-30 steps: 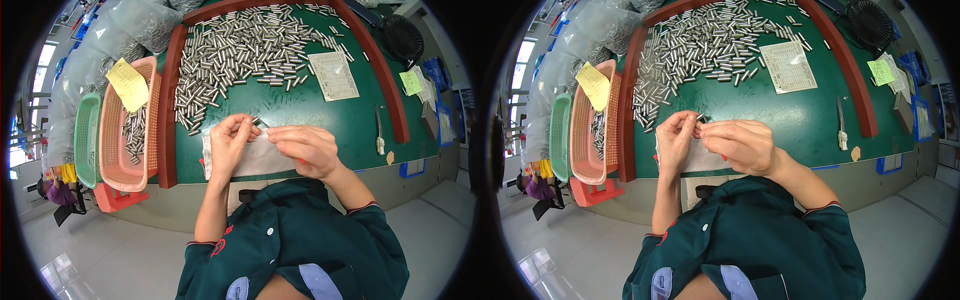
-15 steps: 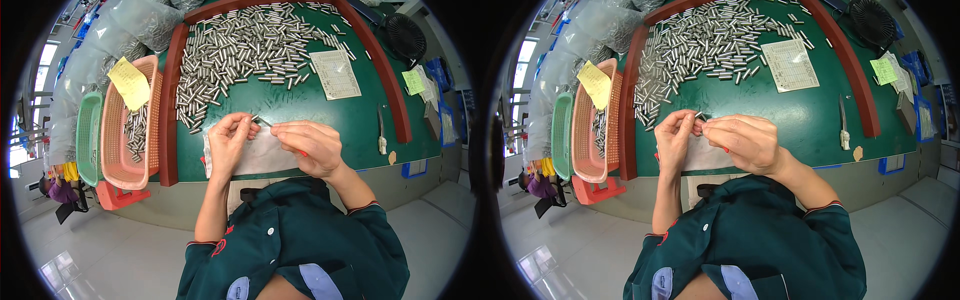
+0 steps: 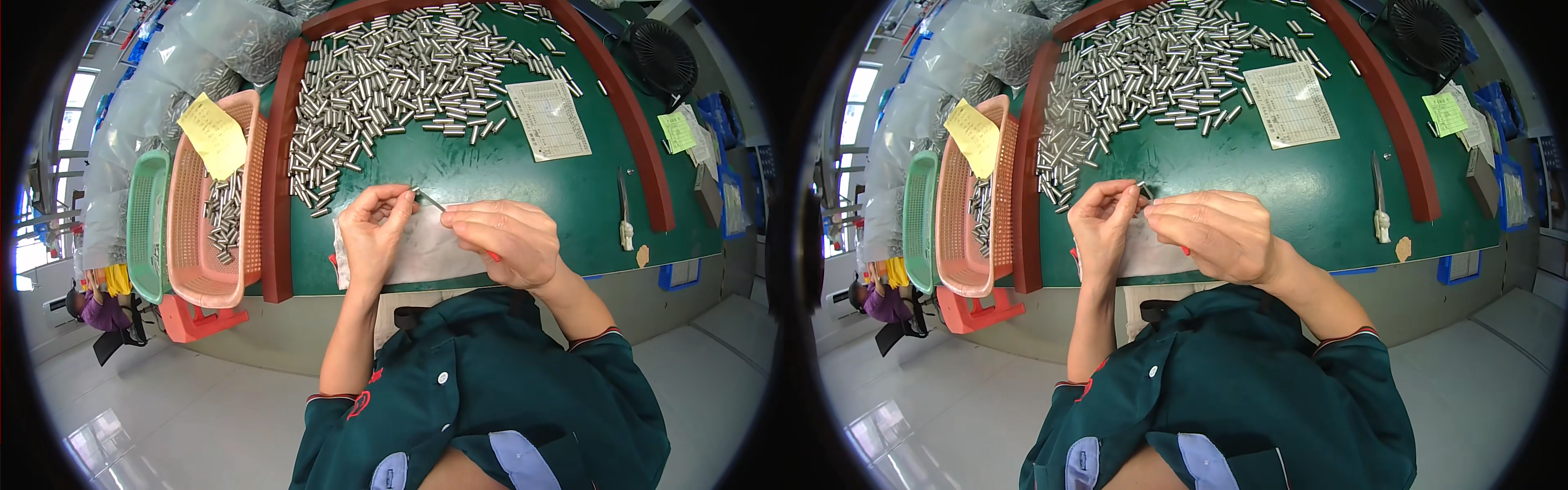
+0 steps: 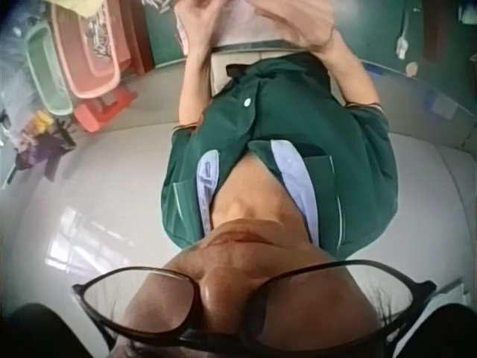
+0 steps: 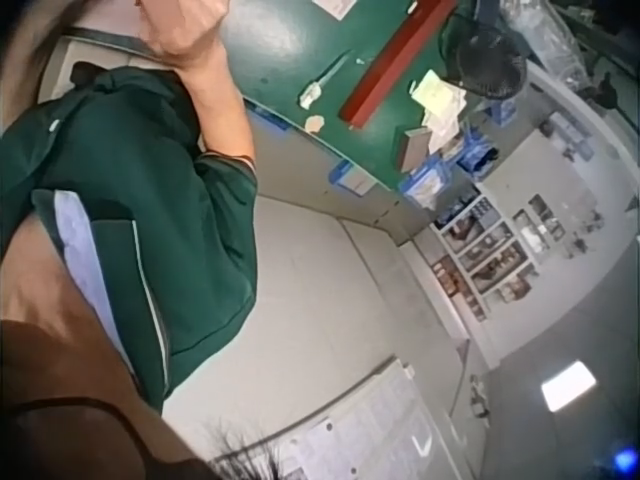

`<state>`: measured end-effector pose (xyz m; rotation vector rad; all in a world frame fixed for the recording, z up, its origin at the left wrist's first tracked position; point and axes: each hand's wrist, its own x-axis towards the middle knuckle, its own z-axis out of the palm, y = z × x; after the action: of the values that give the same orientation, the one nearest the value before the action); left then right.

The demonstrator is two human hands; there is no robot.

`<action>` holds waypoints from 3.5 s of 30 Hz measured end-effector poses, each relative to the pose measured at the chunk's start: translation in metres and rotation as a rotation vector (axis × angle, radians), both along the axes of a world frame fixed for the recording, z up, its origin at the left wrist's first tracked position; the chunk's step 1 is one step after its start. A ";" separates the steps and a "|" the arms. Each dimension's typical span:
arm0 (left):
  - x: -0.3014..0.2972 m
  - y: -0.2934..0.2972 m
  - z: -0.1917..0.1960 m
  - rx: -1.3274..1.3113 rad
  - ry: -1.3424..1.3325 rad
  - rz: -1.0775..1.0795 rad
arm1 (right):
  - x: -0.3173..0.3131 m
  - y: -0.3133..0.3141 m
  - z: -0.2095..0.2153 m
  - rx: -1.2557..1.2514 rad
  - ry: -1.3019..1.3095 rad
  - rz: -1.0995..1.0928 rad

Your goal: Manually inspect and clean the interior of small cylindrical metal components using a thin probe tool.

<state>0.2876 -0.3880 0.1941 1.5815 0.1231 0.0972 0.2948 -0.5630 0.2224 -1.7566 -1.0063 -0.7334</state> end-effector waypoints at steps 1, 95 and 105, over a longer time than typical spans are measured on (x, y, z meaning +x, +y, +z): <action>0.000 0.000 0.001 0.006 0.013 0.010 | 0.000 -0.002 0.003 0.009 0.036 0.010; -0.002 0.004 0.001 -0.111 -0.005 -0.061 | 0.001 0.002 -0.007 0.171 0.026 0.128; -0.001 0.005 0.001 -0.109 -0.032 -0.028 | 0.002 0.001 -0.006 0.129 -0.001 0.101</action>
<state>0.2861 -0.3828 0.1955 1.4720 0.0796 0.0926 0.2969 -0.5622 0.2164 -1.5835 -1.0177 -0.7191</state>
